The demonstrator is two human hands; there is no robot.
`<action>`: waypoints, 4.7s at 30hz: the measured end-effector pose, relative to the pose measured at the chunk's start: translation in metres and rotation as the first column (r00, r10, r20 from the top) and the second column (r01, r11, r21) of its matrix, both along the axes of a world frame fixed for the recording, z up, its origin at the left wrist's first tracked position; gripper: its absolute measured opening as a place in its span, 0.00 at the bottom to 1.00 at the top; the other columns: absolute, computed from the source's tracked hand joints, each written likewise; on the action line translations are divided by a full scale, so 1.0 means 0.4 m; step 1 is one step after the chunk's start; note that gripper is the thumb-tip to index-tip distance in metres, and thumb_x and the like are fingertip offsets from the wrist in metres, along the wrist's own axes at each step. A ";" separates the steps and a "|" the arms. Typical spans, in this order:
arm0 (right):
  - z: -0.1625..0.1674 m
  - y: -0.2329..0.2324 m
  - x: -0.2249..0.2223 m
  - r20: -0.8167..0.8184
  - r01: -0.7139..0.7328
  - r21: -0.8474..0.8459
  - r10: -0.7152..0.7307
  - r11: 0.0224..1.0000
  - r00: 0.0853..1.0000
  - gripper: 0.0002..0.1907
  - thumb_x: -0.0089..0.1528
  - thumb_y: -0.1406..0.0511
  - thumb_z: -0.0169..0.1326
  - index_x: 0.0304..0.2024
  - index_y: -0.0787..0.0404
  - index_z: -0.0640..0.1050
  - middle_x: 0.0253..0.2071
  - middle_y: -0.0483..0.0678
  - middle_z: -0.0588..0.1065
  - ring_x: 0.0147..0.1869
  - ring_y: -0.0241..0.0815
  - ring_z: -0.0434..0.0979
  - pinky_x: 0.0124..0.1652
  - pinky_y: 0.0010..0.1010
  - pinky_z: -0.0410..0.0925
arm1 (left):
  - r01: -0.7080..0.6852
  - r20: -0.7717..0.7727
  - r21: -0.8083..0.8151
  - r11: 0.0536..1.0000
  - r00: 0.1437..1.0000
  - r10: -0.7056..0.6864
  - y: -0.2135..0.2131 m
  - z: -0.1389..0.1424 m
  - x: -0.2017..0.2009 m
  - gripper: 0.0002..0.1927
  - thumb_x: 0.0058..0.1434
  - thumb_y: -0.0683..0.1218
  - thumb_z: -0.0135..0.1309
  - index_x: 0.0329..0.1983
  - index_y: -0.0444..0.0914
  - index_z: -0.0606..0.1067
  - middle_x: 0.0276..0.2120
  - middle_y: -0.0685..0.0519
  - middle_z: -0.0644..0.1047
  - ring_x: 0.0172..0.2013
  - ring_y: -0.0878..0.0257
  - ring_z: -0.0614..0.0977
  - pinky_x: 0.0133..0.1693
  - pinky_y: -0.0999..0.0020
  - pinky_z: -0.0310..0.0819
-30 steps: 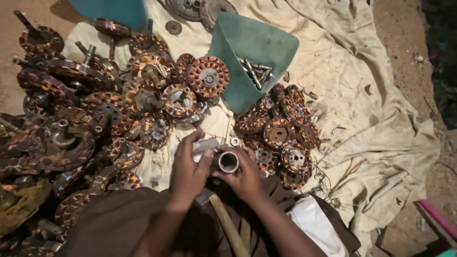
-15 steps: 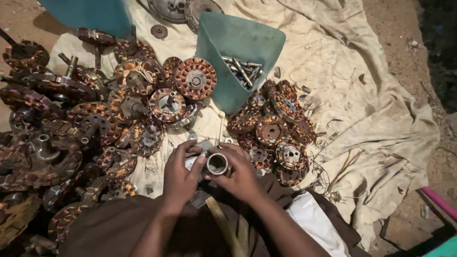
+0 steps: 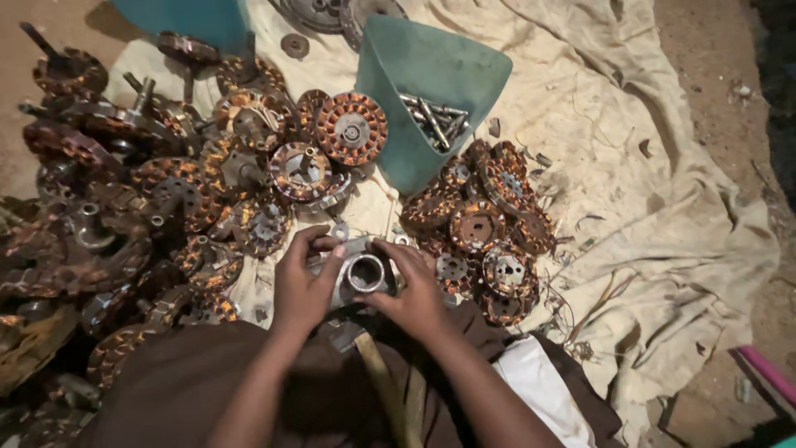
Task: The person sits on the ground surrounded by scrap motor stators and uses a hammer to strike the copper-wound rotors, breaking them apart. They pick up each stator, hammer it, set it aside, and handle small metal pieces, working through the pile one item at a time.
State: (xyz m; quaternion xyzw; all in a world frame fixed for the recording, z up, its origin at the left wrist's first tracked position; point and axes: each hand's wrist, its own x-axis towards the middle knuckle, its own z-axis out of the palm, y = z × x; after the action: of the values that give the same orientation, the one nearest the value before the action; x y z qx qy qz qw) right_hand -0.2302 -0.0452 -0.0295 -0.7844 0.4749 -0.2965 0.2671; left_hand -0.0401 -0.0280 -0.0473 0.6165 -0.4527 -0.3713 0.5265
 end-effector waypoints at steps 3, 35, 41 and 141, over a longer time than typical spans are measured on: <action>0.034 -0.002 -0.003 -0.020 -0.044 0.020 0.045 0.999 0.999 0.51 0.42 0.53 0.76 0.65 0.58 0.71 0.61 0.53 0.74 0.66 0.53 0.70 0.64 0.46 0.57 | -0.055 -0.032 -0.004 0.999 0.998 0.054 -0.044 0.024 0.016 0.17 0.63 0.45 0.60 0.53 0.35 0.74 0.44 0.48 0.82 0.47 0.59 0.83 0.51 0.64 0.76; 0.042 -0.038 -0.191 -0.030 0.269 0.411 -0.282 0.871 0.959 0.24 0.62 0.59 0.60 0.61 0.54 0.76 0.47 0.50 0.82 0.35 0.44 0.80 0.39 0.35 0.74 | -0.429 -0.896 -0.411 0.805 0.354 -0.268 0.079 0.384 0.014 0.15 0.69 0.55 0.54 0.56 0.46 0.74 0.57 0.50 0.80 0.61 0.47 0.78 0.56 0.40 0.59; 0.095 0.115 -0.272 0.072 0.235 0.074 -0.240 0.969 0.968 0.23 0.63 0.62 0.60 0.60 0.62 0.76 0.52 0.54 0.80 0.52 0.42 0.81 0.45 0.32 0.74 | -0.062 -0.762 -0.460 0.886 -0.484 -0.430 0.295 0.409 -0.143 0.20 0.72 0.61 0.48 0.61 0.48 0.72 0.58 0.52 0.78 0.60 0.46 0.76 0.53 0.45 0.66; 0.075 0.069 0.225 0.478 0.215 0.115 -0.244 0.970 0.843 0.13 0.59 0.66 0.66 0.38 0.62 0.73 0.34 0.44 0.76 0.40 0.31 0.75 0.43 0.28 0.71 | -0.223 0.186 0.356 0.907 0.969 0.165 0.139 -0.097 0.089 0.24 0.76 0.58 0.42 0.39 0.33 0.74 0.33 0.33 0.78 0.39 0.32 0.79 0.40 0.42 0.70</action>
State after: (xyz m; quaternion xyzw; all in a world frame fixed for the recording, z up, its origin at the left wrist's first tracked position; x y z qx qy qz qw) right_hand -0.1401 -0.0176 0.0005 -0.6133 0.4906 -0.5012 0.3633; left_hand -0.0044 0.0278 -0.0861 0.7739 -0.3487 -0.3485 0.3975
